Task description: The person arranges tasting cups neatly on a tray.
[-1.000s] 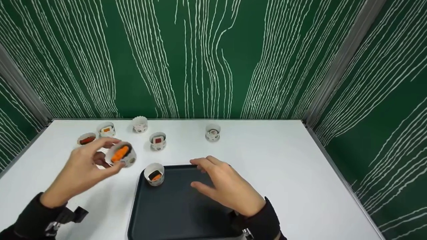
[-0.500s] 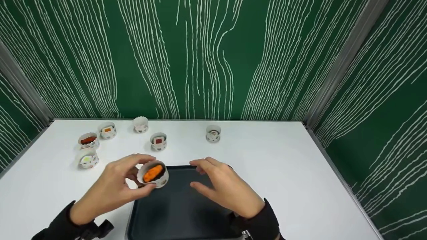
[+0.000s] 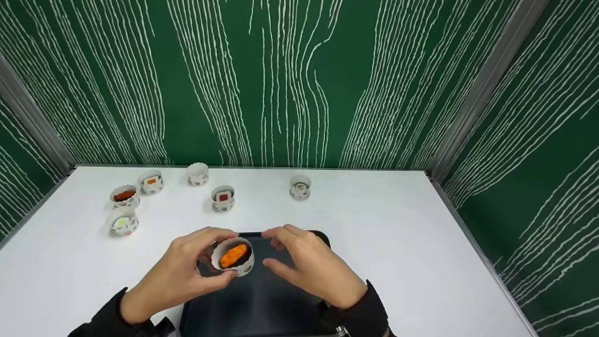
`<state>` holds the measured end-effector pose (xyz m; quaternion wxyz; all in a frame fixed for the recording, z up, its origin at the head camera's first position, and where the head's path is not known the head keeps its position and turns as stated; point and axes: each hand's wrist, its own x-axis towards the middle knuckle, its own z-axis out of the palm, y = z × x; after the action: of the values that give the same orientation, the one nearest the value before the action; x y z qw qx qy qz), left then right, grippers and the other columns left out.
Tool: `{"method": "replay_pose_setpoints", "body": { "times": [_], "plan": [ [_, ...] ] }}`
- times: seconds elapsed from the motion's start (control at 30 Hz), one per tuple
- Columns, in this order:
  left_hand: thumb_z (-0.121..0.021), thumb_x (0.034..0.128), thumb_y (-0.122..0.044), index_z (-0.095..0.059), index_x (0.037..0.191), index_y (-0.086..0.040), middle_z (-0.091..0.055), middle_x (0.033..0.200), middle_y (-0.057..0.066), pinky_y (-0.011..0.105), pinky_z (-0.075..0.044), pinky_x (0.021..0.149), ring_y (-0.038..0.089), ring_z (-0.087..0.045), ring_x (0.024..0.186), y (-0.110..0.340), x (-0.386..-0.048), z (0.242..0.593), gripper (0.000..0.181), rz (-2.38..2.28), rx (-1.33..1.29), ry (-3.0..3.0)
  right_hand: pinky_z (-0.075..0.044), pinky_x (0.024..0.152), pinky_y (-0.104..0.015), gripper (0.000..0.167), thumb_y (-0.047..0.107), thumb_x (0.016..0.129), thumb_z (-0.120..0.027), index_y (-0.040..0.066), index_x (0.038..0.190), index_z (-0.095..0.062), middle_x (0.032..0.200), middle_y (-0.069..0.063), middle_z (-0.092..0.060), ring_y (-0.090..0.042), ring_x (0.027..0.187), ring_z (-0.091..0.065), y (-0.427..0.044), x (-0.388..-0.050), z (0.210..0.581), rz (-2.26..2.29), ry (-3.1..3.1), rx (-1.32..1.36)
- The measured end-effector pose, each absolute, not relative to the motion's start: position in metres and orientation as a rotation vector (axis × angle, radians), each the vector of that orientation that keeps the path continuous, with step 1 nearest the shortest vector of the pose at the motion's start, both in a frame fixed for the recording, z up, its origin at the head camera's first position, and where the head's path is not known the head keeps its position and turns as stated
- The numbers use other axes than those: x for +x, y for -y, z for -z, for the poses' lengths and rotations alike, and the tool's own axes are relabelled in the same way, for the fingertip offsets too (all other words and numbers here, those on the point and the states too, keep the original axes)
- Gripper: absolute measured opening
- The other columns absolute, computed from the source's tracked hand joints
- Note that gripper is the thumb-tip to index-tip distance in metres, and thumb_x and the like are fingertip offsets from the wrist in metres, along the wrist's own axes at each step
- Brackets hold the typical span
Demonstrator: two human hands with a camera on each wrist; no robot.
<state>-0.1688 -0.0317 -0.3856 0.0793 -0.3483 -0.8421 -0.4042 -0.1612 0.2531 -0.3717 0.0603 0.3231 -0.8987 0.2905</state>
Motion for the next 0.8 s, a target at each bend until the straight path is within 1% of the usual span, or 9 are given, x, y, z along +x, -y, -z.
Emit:
{"method": "replay_pose_setpoints", "body": {
  "times": [0.1,0.27,0.57,0.67,0.8],
  "plan": [
    [-0.085,0.0894,-0.024,-0.067,0.133,-0.021,-0.072,0.122,-0.006,0.038,-0.057,0.099,0.01,-0.066,0.109,0.028,-0.169,0.391,0.048,1.207,-1.056,2.498,-0.061,0.091,-0.03,0.038,0.028,0.103,-0.075,0.019,0.138,-0.067,0.119,0.009,-0.073,-0.004,0.105,-0.07,-0.25,-0.162,0.373,-0.889,2.695,1.007],
    [-0.085,0.0897,-0.02,-0.065,0.136,-0.018,-0.071,0.125,-0.003,0.033,-0.059,0.1,0.009,-0.068,0.112,0.024,-0.168,0.4,0.05,1.274,-1.093,2.464,-0.062,0.09,-0.029,0.034,0.027,0.103,-0.075,0.019,0.135,-0.068,0.12,0.008,-0.074,-0.007,0.104,-0.074,-0.246,-0.162,0.375,-0.959,2.686,1.059],
    [-0.084,0.0911,-0.02,-0.063,0.14,-0.017,-0.07,0.129,-0.001,0.033,-0.059,0.101,0.01,-0.068,0.115,0.024,-0.168,0.402,0.054,1.289,-1.101,2.47,-0.062,0.091,-0.028,0.036,0.028,0.1,-0.077,0.024,0.135,-0.067,0.12,0.011,-0.074,-0.004,0.105,-0.073,-0.241,-0.162,0.376,-1.02,2.714,1.089],
    [-0.084,0.0909,-0.021,-0.061,0.144,-0.015,-0.07,0.132,0.001,0.033,-0.059,0.102,0.012,-0.068,0.118,0.025,-0.168,0.4,0.058,1.274,-1.107,2.48,-0.062,0.092,-0.028,0.038,0.028,0.1,-0.078,0.025,0.136,-0.066,0.121,0.011,-0.073,-0.004,0.105,-0.073,-0.24,-0.162,0.377,-1.035,2.699,1.1],
    [-0.086,0.0904,-0.021,-0.054,0.153,-0.014,-0.068,0.14,0.004,0.035,-0.058,0.105,0.014,-0.068,0.124,0.026,-0.17,0.398,0.071,1.248,-1.128,2.499,-0.061,0.093,-0.027,0.041,0.028,0.101,-0.077,0.025,0.14,-0.065,0.125,0.011,-0.073,-0.005,0.107,-0.073,-0.239,-0.162,0.379,-1.039,2.688,1.096]
  ]
}}
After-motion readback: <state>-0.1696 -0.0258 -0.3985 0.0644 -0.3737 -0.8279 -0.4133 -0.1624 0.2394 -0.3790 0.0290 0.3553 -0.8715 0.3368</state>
